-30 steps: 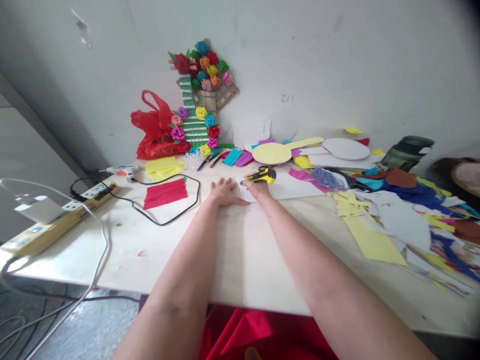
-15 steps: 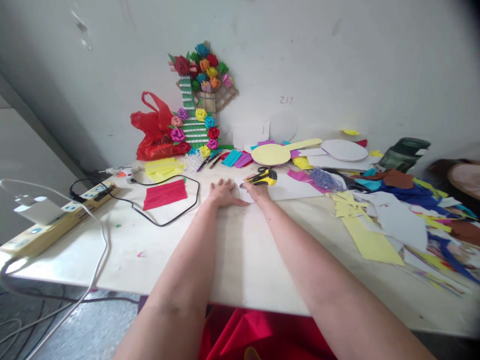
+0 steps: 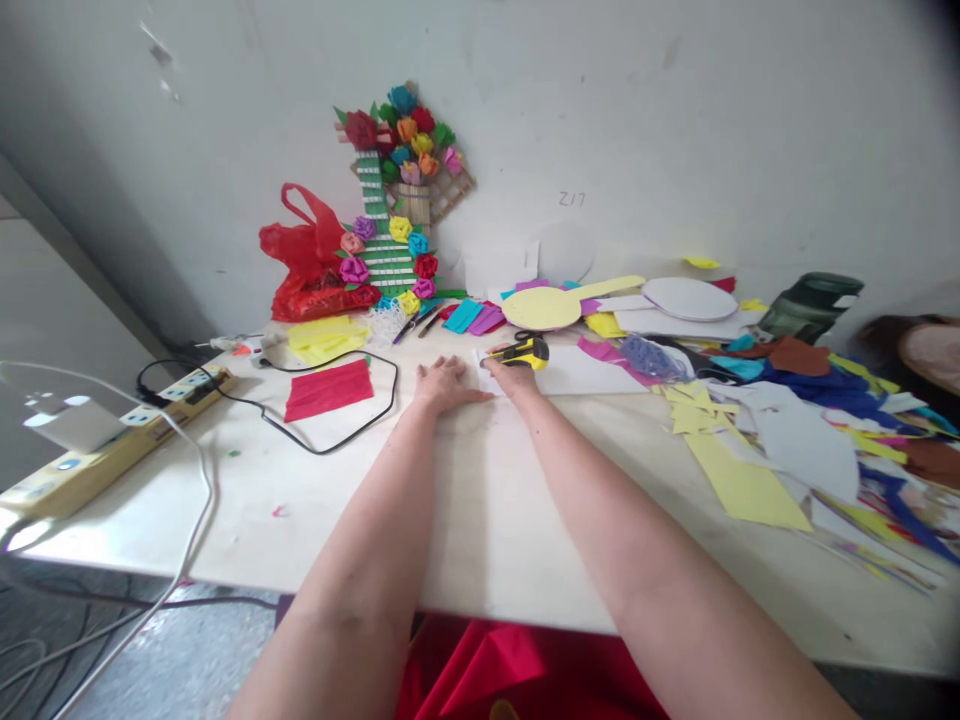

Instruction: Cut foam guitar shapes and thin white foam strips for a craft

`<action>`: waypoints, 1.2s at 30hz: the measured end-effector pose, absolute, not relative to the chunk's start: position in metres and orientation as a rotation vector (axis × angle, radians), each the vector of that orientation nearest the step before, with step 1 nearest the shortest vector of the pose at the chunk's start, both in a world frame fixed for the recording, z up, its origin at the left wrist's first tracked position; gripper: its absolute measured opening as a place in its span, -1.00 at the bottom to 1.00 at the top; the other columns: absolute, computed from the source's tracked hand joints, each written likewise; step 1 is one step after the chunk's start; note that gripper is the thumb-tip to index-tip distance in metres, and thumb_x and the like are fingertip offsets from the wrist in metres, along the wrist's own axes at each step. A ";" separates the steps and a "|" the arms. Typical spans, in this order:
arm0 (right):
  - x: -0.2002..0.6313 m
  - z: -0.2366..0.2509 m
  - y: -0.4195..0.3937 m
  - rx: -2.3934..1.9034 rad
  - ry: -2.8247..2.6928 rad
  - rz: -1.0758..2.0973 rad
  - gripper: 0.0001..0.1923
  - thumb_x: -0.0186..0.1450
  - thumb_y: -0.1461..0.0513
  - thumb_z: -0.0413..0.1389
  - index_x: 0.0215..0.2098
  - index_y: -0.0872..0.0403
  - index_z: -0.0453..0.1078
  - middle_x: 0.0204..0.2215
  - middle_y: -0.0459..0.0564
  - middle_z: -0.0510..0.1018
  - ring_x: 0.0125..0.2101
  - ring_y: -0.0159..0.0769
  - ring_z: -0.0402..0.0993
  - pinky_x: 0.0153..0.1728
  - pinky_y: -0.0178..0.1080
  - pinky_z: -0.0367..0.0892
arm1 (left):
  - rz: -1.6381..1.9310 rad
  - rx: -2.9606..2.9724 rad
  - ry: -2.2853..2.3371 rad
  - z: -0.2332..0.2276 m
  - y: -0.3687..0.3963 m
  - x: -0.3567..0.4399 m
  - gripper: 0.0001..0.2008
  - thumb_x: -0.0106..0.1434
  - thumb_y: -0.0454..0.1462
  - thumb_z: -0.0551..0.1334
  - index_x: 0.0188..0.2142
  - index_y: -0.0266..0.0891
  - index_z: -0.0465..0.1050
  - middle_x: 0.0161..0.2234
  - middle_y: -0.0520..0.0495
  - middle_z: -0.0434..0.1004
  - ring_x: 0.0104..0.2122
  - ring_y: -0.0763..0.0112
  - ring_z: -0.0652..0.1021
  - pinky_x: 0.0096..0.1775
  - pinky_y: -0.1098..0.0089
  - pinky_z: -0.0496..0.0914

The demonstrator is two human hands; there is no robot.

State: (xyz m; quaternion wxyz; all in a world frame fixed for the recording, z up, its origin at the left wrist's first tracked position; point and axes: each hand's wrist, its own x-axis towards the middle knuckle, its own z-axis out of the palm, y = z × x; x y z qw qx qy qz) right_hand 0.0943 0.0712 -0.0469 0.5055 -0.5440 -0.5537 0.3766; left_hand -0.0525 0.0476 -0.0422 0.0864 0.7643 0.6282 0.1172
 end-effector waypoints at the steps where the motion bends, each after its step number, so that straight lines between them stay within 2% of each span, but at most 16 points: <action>1: 0.095 -0.048 0.073 -1.319 -1.337 0.915 -0.82 0.02 0.27 0.08 -0.35 0.05 0.32 -0.52 -0.20 0.43 -0.43 -0.40 0.39 -0.25 -0.25 0.30 | 0.353 2.272 1.882 -0.042 0.048 -0.052 -0.20 -0.06 0.23 0.08 0.12 -0.05 0.19 0.24 -0.04 -0.01 0.21 0.01 -0.01 0.11 -0.11 -0.20; 6: 0.095 -0.049 0.073 -1.313 -1.331 0.920 -0.80 0.02 0.24 0.08 -0.34 0.03 0.31 -0.52 -0.22 0.43 -0.45 -0.42 0.39 -0.26 -0.26 0.31 | 0.325 2.258 1.887 -0.041 0.048 -0.052 -0.20 -0.06 0.23 0.09 0.14 -0.02 0.15 0.25 -0.02 -0.04 0.21 0.01 -0.03 0.12 -0.10 -0.22; 13: 0.094 -0.039 0.061 -1.318 -1.304 0.911 -0.81 -0.01 0.29 0.10 -0.37 0.08 0.31 -0.48 -0.16 0.43 -0.48 -0.43 0.37 -0.35 -0.30 0.29 | 0.270 2.263 1.890 -0.040 0.048 -0.052 -0.20 -0.02 0.21 0.06 0.17 -0.03 0.09 0.26 -0.02 -0.08 0.22 0.02 -0.07 0.13 -0.08 -0.22; 36: 0.095 -0.042 0.060 -1.305 -1.300 0.877 -0.84 -0.04 0.29 0.09 -0.43 0.06 0.32 -0.56 -0.19 0.39 -0.49 -0.41 0.35 -0.33 -0.28 0.29 | 0.314 2.251 1.892 -0.041 0.048 -0.052 -0.17 -0.07 0.26 0.06 0.14 -0.06 0.16 0.25 -0.03 -0.04 0.22 0.07 -0.03 0.13 -0.03 -0.20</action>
